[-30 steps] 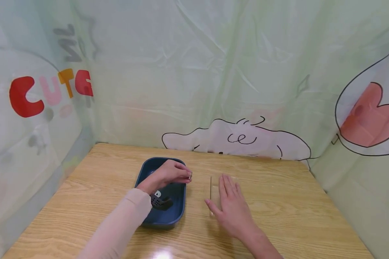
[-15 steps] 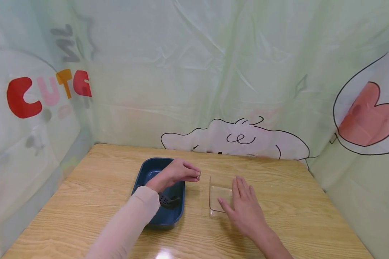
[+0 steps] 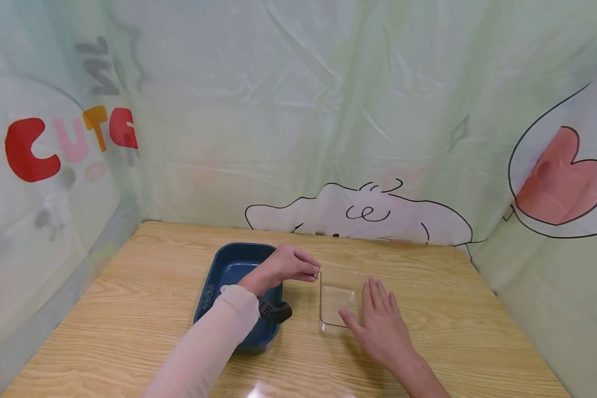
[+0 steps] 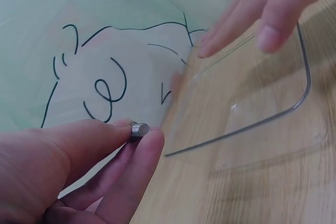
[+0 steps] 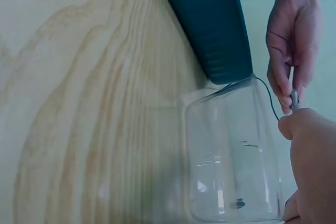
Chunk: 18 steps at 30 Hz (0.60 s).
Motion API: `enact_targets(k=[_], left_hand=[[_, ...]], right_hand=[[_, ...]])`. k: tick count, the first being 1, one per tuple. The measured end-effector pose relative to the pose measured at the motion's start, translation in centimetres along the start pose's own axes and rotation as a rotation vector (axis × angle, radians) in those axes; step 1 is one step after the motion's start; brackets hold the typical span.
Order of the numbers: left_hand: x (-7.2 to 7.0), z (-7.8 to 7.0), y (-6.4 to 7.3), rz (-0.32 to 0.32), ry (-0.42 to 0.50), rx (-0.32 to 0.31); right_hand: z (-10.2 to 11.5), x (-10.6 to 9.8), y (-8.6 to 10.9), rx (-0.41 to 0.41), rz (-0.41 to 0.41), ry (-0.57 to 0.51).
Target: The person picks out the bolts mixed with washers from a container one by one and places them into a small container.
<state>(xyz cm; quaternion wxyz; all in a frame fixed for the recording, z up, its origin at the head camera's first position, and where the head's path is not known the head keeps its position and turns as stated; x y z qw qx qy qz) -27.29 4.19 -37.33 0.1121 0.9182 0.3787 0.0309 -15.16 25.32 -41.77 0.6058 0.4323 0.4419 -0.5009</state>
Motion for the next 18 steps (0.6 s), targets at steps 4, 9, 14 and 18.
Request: enact_targets(k=[4,9,14,18], left_hand=[[0.6,0.0,-0.5,0.000,0.012,-0.020],[1.3,0.2,-1.1,-0.005,0.010,-0.030],[1.8,0.4,-1.5,-0.003,-0.011,-0.034],[2.1,0.5,-1.8,-0.004,-0.019,-0.043]], right_hand=[[-0.2,0.6,-0.1,0.001,-0.001,0.013],[-0.3,1.0,0.0,0.004,-0.019,0.018],[-0.4,1.5,-0.2,0.010,-0.030,0.017],[-0.4,1.8,-0.3,0.014,-0.027,-0.002]])
Point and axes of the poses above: each hand's wrist, its own y-axis away from the middle knuckle, its own x-axis out of the palm, z = x × y, the point moved 1 cm from there along -y, towards the middle knuckle, and after that the axes turned 15 degrees about z, right-handed, at the moved point
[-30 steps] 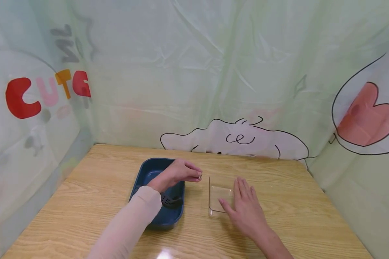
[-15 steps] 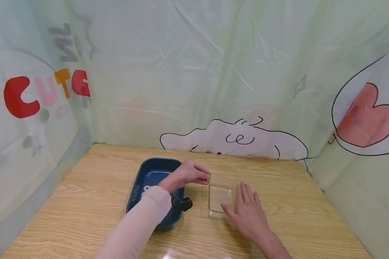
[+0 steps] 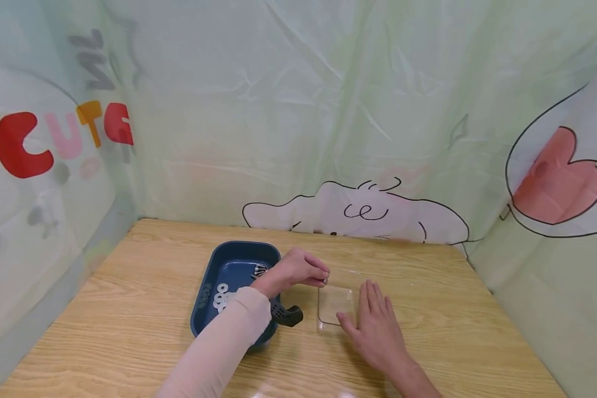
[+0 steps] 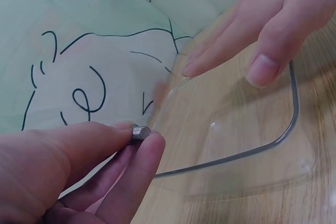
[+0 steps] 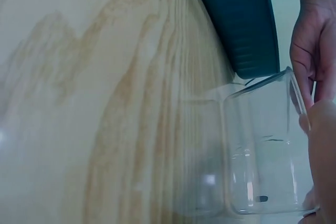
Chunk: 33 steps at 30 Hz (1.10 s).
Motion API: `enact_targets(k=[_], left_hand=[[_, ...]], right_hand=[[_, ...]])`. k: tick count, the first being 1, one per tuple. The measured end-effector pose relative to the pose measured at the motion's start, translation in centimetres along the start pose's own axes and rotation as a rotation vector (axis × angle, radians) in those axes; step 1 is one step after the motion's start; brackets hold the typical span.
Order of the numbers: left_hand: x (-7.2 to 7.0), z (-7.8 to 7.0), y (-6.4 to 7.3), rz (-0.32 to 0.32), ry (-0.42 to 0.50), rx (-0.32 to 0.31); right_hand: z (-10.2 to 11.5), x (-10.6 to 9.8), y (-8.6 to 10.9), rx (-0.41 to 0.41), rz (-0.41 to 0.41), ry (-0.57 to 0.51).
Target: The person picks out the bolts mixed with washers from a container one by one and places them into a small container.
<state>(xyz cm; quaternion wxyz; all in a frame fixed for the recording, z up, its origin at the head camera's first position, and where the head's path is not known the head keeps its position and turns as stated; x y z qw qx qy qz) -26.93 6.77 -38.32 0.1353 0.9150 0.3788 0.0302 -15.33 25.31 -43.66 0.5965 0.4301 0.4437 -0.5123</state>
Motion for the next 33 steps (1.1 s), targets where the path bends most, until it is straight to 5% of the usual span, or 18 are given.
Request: enact_targets(k=[16,33], left_hand=[[2.2,0.0,-1.2,0.008,-0.022,0.006],[4.1,-0.2,-1.4,-0.014,-0.147,-0.016]], right_hand=[[0.2,0.3,0.0,0.017,-0.007,-0.018],[0.1,0.6,0.0,0.003,-0.044,-0.006]])
Point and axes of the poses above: each hand's wrist, its own y-axis away from the middle knuckle, its own x-axis out of the palm, z = x × y, the point moved 1 cm from there along -y, towards the middle knuckle, and after that the axes turned 15 degrees about z, right-handed, at the moved point
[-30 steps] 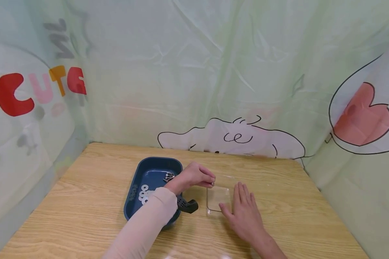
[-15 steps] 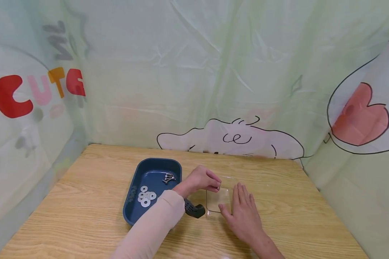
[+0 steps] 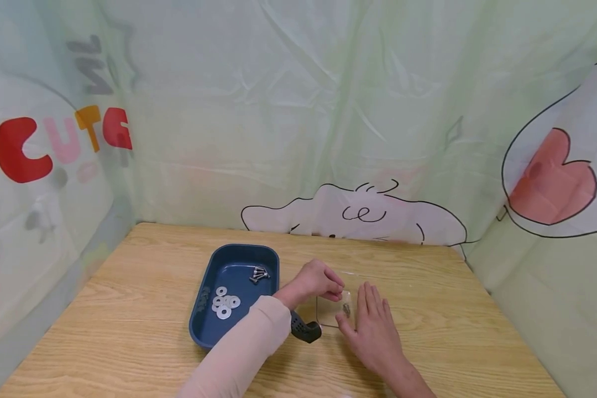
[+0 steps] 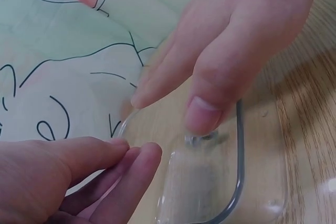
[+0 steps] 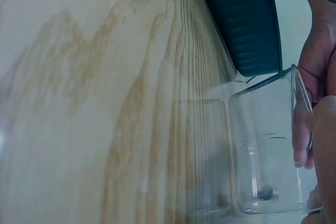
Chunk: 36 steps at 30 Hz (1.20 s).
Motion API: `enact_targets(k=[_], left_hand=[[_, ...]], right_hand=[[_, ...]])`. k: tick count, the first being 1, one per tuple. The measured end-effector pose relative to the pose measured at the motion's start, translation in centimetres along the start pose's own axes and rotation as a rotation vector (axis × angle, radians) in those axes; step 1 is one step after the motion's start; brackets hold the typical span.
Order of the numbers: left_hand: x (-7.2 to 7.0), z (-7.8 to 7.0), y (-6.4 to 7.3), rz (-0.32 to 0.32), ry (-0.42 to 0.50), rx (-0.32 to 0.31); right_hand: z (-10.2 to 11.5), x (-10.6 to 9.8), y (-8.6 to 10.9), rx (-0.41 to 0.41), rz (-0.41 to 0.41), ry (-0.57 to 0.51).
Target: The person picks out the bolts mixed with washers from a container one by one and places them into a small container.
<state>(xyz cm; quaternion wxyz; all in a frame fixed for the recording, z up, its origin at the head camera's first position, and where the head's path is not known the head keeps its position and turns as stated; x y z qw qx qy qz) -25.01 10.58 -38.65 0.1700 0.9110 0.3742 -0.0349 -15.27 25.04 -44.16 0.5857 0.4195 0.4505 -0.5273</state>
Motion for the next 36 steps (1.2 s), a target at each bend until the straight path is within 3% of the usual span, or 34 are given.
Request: enact_targets(k=[15,24,31,36], left_hand=[[-1.5,0.0,0.8,0.016,0.050,0.012],[-3.2,-0.1,2.0,0.011,0.063,0.033],[-4.2,-0.2,2.7,-0.002,0.100,0.059],[-4.9,0.0,3.2,-0.007,0.119,0.058]], right_hand=[[0.2,-0.2,-0.2,-0.001,0.006,0.020],[0.2,-0.7,-0.2,-0.005,0.028,-0.015],[1.1,-1.7,-0.4,-0.061,-0.042,0.005],[2.3,-2.1,-0.3,-0.093,-0.035,-0.005]])
Point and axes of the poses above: each hand's wrist, its own y-axis away from the middle knuckle, its own x-axis out of the palm, z = x × y, the point moved 1 cm from there along -y, towards the middle knuckle, and after that the axes turned 15 degrees about z, right-handed, at the moved point
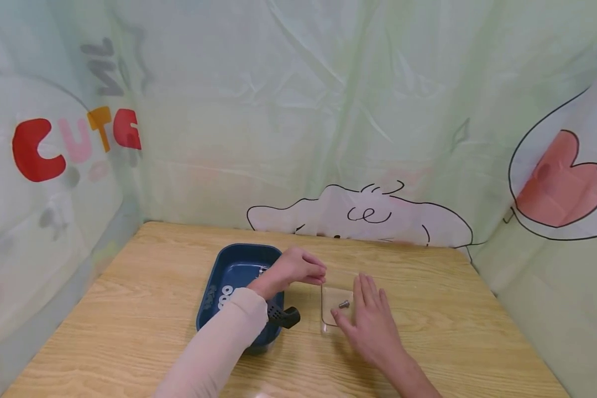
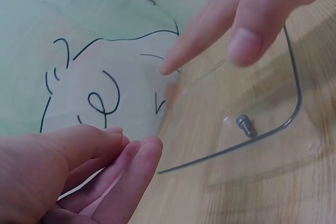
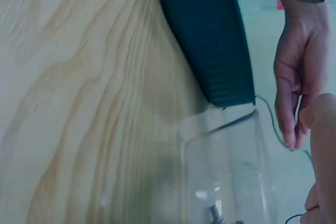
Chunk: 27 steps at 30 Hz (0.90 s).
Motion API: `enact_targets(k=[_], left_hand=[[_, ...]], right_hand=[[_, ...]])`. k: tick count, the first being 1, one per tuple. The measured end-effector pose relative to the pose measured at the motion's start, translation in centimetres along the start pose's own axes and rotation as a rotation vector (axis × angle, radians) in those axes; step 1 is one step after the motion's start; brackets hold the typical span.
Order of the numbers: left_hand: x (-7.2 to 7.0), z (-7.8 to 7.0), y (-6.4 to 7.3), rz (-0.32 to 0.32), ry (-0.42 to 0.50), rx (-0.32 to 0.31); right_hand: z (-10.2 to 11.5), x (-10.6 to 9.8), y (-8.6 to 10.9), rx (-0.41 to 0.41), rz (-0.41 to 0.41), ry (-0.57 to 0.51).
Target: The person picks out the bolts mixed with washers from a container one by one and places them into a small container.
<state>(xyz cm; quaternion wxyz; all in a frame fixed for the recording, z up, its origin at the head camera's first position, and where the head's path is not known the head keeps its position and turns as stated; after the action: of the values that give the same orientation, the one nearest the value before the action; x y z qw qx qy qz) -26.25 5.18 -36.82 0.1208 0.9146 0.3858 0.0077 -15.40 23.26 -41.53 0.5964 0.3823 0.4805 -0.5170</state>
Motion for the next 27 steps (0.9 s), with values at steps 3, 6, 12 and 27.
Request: enact_targets(k=[3,6,12,27], left_hand=[[-0.5,0.1,0.3,-0.009,0.010,0.007],[-1.1,0.2,0.5,-0.025,0.023,0.011],[-2.2,0.6,0.8,-0.058,0.046,0.013],[-5.0,1.4,2.2,-0.132,0.066,-0.013]], right_hand=[[0.6,-0.2,0.0,-0.009,0.008,-0.011],[1.2,-0.4,-0.1,-0.024,0.010,-0.020],[2.3,-0.6,-0.3,-0.030,0.028,-0.019],[6.1,0.2,-1.3,-0.111,0.068,-0.029]])
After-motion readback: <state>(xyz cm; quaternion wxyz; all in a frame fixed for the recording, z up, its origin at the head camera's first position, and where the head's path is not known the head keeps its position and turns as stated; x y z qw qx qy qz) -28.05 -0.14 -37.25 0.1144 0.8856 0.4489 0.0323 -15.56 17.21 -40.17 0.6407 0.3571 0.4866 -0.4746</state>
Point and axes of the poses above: each hand's wrist, its own y-axis away from the middle knuckle, its own x-axis out of the palm, z = x × y, the point moved 1 cm from there along -y, towards the middle knuckle, and after that the axes turned 15 degrees about z, right-handed, at the moved point
